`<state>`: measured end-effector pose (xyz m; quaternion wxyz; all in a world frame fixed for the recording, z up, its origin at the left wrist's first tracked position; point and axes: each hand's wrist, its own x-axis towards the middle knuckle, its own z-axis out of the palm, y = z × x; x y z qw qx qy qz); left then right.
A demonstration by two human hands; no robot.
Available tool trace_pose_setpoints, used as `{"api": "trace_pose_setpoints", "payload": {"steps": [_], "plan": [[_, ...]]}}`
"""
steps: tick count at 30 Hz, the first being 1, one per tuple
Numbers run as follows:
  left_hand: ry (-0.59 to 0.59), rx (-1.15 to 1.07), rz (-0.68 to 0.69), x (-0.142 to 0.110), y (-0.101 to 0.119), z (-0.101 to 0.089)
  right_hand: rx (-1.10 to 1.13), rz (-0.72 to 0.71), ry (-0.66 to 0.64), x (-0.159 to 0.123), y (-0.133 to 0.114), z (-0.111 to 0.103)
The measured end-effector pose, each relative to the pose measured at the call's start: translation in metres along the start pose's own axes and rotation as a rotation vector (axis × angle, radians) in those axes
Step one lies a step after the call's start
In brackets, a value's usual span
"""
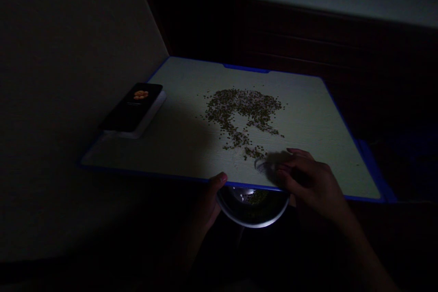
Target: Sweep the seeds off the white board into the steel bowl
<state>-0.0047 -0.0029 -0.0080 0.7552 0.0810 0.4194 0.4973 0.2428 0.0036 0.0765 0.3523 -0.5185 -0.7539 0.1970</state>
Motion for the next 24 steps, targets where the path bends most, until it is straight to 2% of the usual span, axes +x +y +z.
{"api": "trace_pose_setpoints", "payload": {"steps": [6, 9, 11, 15, 21, 24], "plan": [[0.0, -0.005, 0.011, 0.0, 0.0, 0.0, 0.011, 0.011, 0.01, 0.002, -0.002, 0.007], [0.036, 0.011, -0.005, -0.001, 0.001, 0.0, 0.03, 0.082, 0.057, -0.001, 0.001, -0.003], [0.055, 0.017, -0.012, -0.001, 0.001, -0.001, 0.029, 0.091, 0.038, -0.004, 0.003, -0.013], [0.03, -0.017, -0.001, -0.001, 0.0, -0.001, 0.024, -0.004, -0.055, -0.011, -0.005, -0.024], [0.064, -0.014, -0.061, 0.0, -0.001, 0.0, -0.037, -0.14, -0.138, -0.006, -0.028, -0.005], [0.04, -0.003, -0.089, 0.001, -0.003, -0.003, -0.069, -0.122, -0.121, 0.001, -0.03, 0.006]]}}
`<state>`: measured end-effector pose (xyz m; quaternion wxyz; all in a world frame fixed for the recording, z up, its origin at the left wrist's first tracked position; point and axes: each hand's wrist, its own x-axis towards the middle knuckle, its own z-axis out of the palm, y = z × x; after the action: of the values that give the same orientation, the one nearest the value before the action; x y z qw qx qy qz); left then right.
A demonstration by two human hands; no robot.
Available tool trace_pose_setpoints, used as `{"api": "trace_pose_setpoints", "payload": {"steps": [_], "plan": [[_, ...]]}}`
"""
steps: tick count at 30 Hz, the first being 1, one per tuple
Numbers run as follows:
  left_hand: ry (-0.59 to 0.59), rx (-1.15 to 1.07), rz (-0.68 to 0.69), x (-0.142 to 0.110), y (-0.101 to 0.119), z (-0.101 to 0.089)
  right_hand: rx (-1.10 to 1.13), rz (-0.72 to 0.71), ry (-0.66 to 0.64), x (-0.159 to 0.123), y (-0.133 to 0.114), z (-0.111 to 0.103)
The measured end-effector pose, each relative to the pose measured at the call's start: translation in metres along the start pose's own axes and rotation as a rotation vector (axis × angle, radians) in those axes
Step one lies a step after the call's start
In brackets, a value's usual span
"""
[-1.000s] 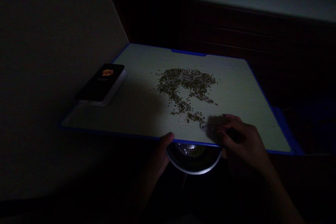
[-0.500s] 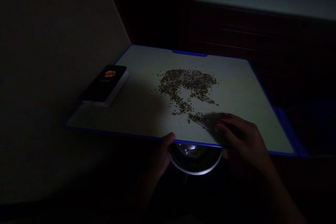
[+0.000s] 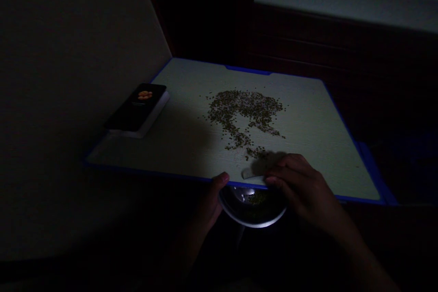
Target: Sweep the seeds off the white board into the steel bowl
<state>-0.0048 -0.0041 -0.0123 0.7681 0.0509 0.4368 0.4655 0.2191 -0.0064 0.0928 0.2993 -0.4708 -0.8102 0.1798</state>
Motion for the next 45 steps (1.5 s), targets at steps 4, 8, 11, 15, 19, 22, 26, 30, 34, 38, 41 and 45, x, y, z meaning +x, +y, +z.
{"api": "trace_pose_setpoints", "payload": {"steps": [4, 8, 11, 15, 19, 22, 26, 30, 34, 38, 41, 45], "plan": [[-0.101, -0.007, 0.061, 0.001, 0.0, -0.001, -0.043, 0.026, 0.057, 0.011, 0.004, 0.011], [-0.151, -0.011, 0.097, 0.0, 0.001, 0.0, -0.019, 0.036, 0.065, 0.019, 0.007, 0.009], [-0.063, -0.017, 0.087, -0.001, 0.001, -0.002, 0.027, 0.089, 0.132, 0.017, 0.014, -0.005], [-0.013, -0.038, 0.074, -0.002, 0.0, -0.003, 0.01, 0.189, 0.194, 0.002, 0.028, -0.023], [-0.078, -0.009, 0.078, -0.003, 0.001, 0.0, 0.034, 0.223, 0.135, -0.013, 0.033, -0.024], [-0.087, -0.006, 0.102, -0.004, 0.003, 0.002, 0.041, 0.235, 0.13, -0.015, 0.031, -0.02], [0.008, 0.018, 0.085, -0.008, 0.005, 0.005, 0.059, 0.223, 0.125, -0.015, 0.032, -0.018], [-0.012, -0.001, 0.086, -0.008, 0.004, 0.006, 0.084, 0.195, 0.094, -0.017, 0.034, -0.018], [-0.004, -0.016, 0.082, -0.003, 0.002, 0.002, 0.105, 0.17, 0.089, -0.019, 0.035, -0.018], [0.031, -0.029, 0.074, -0.002, 0.001, 0.0, 0.117, 0.155, 0.052, -0.019, 0.035, -0.018], [0.033, -0.023, 0.042, -0.004, 0.001, 0.002, 0.139, 0.138, 0.03, -0.019, 0.034, -0.018], [-0.006, -0.037, 0.067, -0.005, 0.001, 0.003, 0.142, 0.087, 0.01, -0.019, 0.032, -0.019]]}}
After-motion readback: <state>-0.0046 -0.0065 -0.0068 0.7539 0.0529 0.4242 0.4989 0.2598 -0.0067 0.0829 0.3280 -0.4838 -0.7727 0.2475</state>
